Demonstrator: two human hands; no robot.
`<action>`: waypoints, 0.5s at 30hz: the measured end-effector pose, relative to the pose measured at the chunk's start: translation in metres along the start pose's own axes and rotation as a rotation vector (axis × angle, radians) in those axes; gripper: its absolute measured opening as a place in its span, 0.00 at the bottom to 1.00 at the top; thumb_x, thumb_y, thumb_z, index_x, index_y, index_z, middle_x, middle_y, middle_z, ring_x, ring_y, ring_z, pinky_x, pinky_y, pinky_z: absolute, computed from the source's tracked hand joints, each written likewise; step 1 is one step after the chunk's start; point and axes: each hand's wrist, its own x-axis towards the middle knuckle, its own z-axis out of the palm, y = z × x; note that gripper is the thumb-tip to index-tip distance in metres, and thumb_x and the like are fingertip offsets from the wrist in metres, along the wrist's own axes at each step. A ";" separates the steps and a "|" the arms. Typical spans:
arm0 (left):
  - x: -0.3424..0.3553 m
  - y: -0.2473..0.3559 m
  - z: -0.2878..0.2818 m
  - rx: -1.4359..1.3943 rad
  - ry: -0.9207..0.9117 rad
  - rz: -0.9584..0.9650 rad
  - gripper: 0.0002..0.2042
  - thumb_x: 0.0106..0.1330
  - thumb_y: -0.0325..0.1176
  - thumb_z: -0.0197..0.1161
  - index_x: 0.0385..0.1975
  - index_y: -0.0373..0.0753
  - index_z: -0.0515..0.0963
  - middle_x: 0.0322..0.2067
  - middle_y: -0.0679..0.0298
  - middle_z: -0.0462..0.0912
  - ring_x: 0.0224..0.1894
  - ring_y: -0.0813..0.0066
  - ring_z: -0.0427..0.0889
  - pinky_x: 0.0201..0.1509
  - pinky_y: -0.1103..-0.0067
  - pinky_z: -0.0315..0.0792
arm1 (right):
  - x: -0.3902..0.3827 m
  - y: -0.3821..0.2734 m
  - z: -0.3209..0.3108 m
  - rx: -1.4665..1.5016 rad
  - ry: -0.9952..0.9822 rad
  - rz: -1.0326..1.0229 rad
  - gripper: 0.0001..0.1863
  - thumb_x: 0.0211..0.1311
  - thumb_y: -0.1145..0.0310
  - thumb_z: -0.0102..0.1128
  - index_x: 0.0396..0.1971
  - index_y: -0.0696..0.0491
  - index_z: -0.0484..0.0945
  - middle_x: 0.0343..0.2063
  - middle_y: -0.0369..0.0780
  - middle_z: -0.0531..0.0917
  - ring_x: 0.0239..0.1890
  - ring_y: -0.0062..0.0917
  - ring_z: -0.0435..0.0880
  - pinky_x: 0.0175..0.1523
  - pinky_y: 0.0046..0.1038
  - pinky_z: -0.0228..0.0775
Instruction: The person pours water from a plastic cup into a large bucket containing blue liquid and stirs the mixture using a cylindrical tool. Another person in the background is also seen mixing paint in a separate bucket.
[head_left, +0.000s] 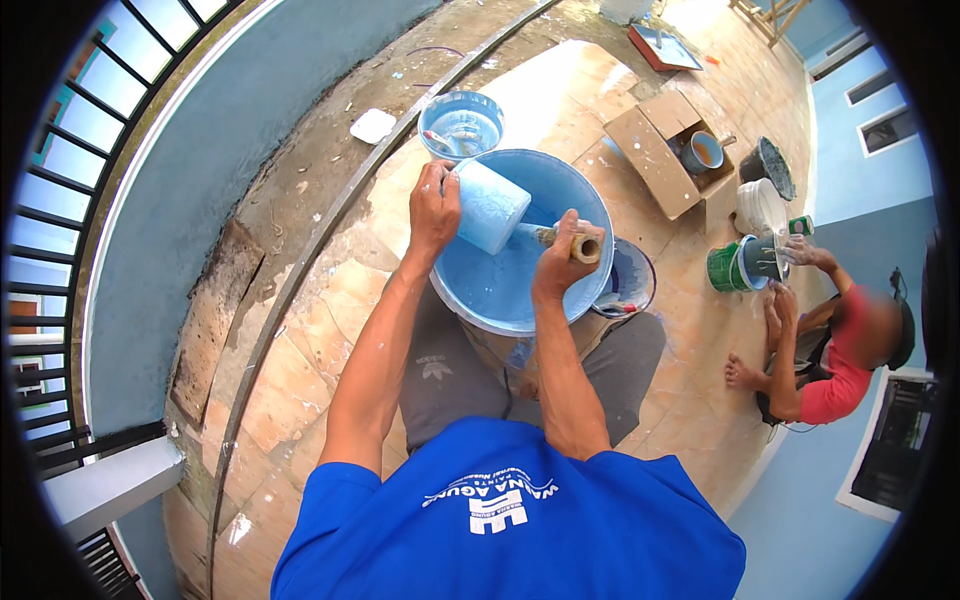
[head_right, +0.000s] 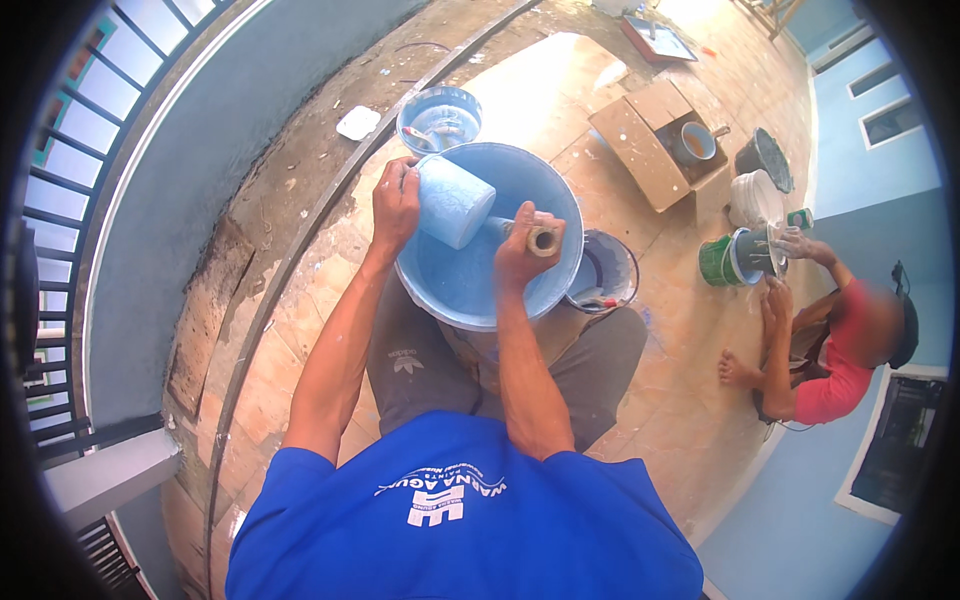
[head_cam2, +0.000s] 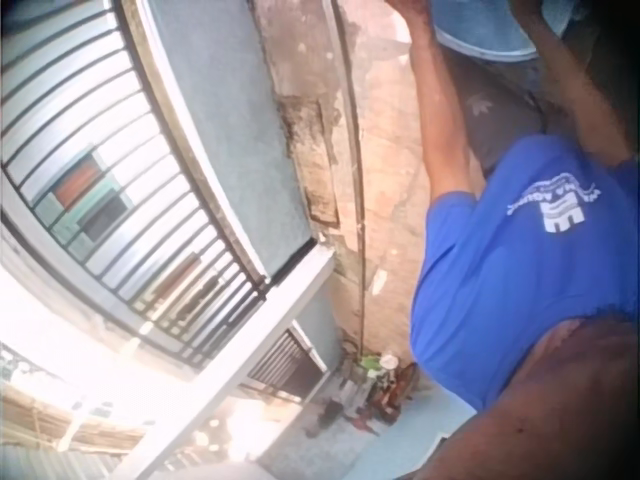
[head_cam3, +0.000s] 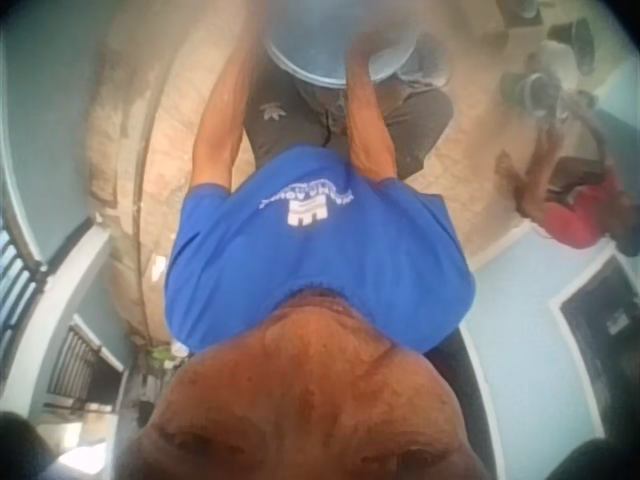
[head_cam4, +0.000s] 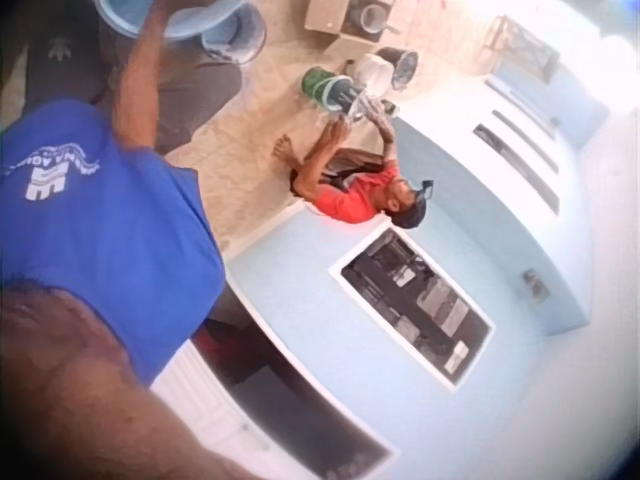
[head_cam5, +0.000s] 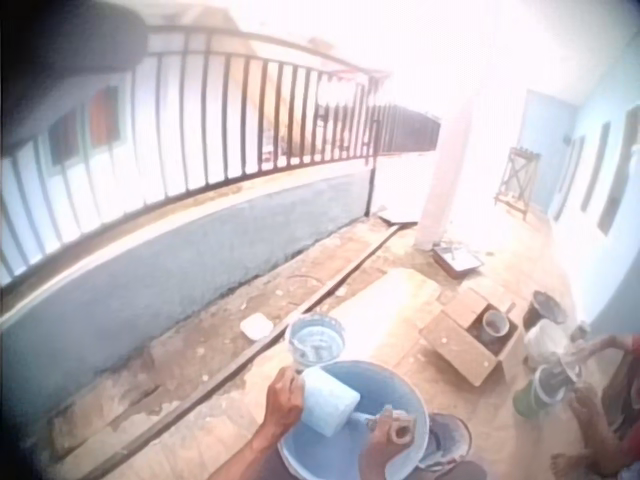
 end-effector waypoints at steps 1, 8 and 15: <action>0.001 0.000 0.000 -0.001 -0.003 -0.008 0.10 0.74 0.30 0.53 0.42 0.28 0.77 0.45 0.44 0.83 0.45 0.45 0.82 0.53 0.62 0.74 | -0.015 -0.002 0.003 -0.005 -0.049 -0.010 0.15 0.69 0.74 0.69 0.27 0.54 0.70 0.24 0.35 0.79 0.26 0.18 0.74 0.34 0.24 0.69; -0.001 -0.003 0.002 -0.007 -0.020 -0.014 0.10 0.75 0.30 0.53 0.40 0.28 0.77 0.44 0.45 0.83 0.45 0.46 0.82 0.52 0.62 0.74 | -0.053 -0.035 -0.040 0.159 -0.505 0.117 0.13 0.65 0.81 0.64 0.26 0.54 0.69 0.24 0.36 0.78 0.28 0.17 0.74 0.37 0.25 0.69; -0.002 -0.004 0.003 -0.019 -0.006 0.009 0.11 0.75 0.30 0.53 0.43 0.28 0.78 0.43 0.45 0.83 0.44 0.47 0.83 0.52 0.63 0.74 | 0.006 -0.044 -0.074 0.110 -0.855 0.192 0.14 0.62 0.83 0.64 0.22 0.53 0.69 0.18 0.32 0.75 0.21 0.14 0.71 0.27 0.22 0.64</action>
